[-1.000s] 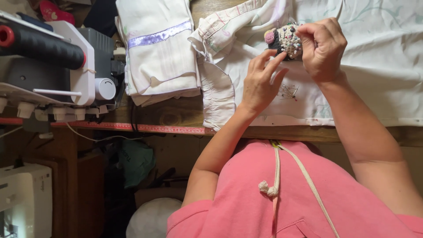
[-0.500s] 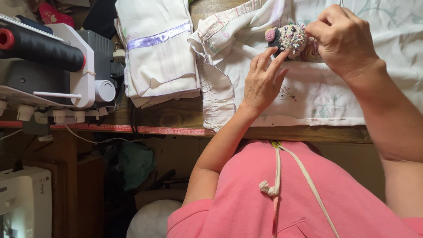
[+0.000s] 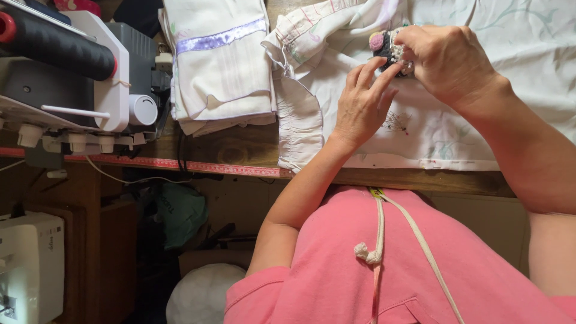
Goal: The person organizes pins into a pincushion and then pins a folded fabric hem to secure it for sewing.
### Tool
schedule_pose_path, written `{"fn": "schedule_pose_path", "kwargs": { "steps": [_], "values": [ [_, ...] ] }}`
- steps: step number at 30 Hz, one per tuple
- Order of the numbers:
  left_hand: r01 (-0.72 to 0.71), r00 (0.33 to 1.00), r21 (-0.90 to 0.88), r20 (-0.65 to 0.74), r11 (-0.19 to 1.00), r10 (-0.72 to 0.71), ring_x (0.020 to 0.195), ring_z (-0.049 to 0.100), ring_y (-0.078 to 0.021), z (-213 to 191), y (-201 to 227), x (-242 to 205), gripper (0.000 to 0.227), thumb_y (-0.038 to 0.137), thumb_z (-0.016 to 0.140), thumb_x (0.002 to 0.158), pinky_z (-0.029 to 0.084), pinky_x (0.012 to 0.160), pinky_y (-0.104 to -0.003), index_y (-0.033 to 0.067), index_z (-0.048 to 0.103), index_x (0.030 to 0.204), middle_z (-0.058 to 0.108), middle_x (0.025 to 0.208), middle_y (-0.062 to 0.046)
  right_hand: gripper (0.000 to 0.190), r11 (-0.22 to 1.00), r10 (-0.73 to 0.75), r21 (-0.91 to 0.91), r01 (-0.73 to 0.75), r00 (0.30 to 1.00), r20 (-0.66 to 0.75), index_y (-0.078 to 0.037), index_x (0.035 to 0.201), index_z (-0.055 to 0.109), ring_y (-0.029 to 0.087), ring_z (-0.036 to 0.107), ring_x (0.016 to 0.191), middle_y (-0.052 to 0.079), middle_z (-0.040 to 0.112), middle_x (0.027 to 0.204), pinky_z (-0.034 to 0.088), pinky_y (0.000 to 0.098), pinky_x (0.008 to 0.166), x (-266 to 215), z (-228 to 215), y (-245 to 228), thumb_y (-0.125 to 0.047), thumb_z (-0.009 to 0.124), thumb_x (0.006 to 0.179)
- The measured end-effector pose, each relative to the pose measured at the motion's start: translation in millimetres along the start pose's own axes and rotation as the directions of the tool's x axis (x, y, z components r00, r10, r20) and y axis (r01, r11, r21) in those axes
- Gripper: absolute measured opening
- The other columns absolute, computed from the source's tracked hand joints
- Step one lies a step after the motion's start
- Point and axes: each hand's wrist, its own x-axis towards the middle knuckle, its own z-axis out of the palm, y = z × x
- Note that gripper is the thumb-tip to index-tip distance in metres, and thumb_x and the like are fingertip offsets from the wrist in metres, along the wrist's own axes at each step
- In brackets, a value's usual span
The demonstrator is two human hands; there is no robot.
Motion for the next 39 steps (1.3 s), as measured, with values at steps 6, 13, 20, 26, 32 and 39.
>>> {"fn": "schedule_pose_path", "kwargs": {
  "steps": [6, 13, 20, 26, 32, 39],
  "values": [
    [-0.009, 0.999, 0.037, 0.048, 0.999, 0.007, 0.121, 0.056, -0.0290, 3.1, -5.1, 2.6, 0.052, 0.015, 0.074, 0.101, 0.055, 0.112, -0.042, 0.0233, 0.050, 0.147, 0.051, 0.148, -0.005, 0.014, 0.954, 0.021, 0.299, -0.004, 0.998, -0.053, -0.007, 0.103, 0.071, 0.025, 0.065, 0.082, 0.004, 0.071, 0.095, 0.046, 0.0386, 0.073, -5.5, 29.7, 21.1, 0.002, 0.075, 0.112],
    [0.004, 0.993, -0.172, 0.113, 0.985, 0.016, 0.103, 0.057, -0.0318, -22.0, -14.6, -14.2, 0.023, 0.011, 0.063, 0.105, 0.053, 0.093, -0.042, 0.0217, 0.061, 0.125, 0.059, 0.126, -0.008, 0.010, 0.912, 0.006, 0.407, 0.054, 0.989, -0.145, 0.002, 0.107, 0.076, 0.034, 0.066, 0.095, 0.017, 0.074, 0.104, 0.049, 0.0445, 0.093, -49.4, -7.6, -14.9, 0.007, 0.085, 0.108],
    [0.054, 0.963, -0.119, 0.270, 0.991, -0.020, 0.082, 0.053, -0.0308, -13.6, -26.0, -19.4, 0.030, 0.011, 0.081, 0.078, 0.043, 0.075, -0.041, 0.0185, 0.062, 0.100, 0.060, 0.095, -0.004, 0.058, 0.813, 0.237, 0.423, -0.399, 0.892, 0.386, -0.010, 0.112, 0.072, 0.026, 0.063, 0.095, 0.009, 0.065, 0.102, 0.049, 0.0399, 0.084, -87.7, 27.9, -35.1, -0.041, 0.094, 0.069],
    [0.004, 0.965, -0.084, 0.262, 0.996, 0.018, 0.074, 0.052, -0.0290, -1.2, -33.2, -22.4, 0.017, 0.013, 0.078, 0.079, 0.043, 0.068, -0.042, 0.0168, 0.062, 0.085, 0.059, 0.080, -0.002, 0.049, 0.762, 0.340, 0.470, -0.447, 0.892, 0.297, -0.008, 0.111, 0.072, 0.024, 0.066, 0.094, 0.009, 0.065, 0.104, 0.052, 0.0378, 0.087, -99.4, 39.8, -41.1, -0.032, 0.094, 0.074],
    [0.047, 0.973, -0.151, 0.230, 0.987, -0.011, 0.073, 0.051, -0.0269, -17.1, -24.8, -23.1, 0.013, 0.014, 0.074, 0.086, 0.042, 0.069, -0.041, 0.0187, 0.062, 0.088, 0.059, 0.081, 0.000, 0.040, 0.757, 0.308, 0.544, -0.362, 0.932, 0.191, -0.008, 0.113, 0.076, 0.020, 0.062, 0.084, 0.009, 0.062, 0.102, 0.050, 0.0331, 0.079, -102.4, 41.2, -46.0, -0.023, 0.094, 0.082],
    [0.076, 0.989, -0.132, 0.134, 0.988, -0.058, 0.083, 0.061, -0.0192, 14.2, -25.8, -30.2, 0.011, 0.028, 0.079, 0.082, 0.053, 0.077, -0.034, 0.0286, 0.068, 0.080, 0.059, 0.086, 0.004, 0.021, 0.723, 0.421, 0.514, -0.462, 0.884, 0.202, -0.016, 0.102, 0.077, 0.027, 0.067, 0.081, 0.005, 0.065, 0.093, 0.053, 0.0387, 0.072, -103.2, 59.9, -49.7, -0.020, 0.091, 0.087]
  ]
}}
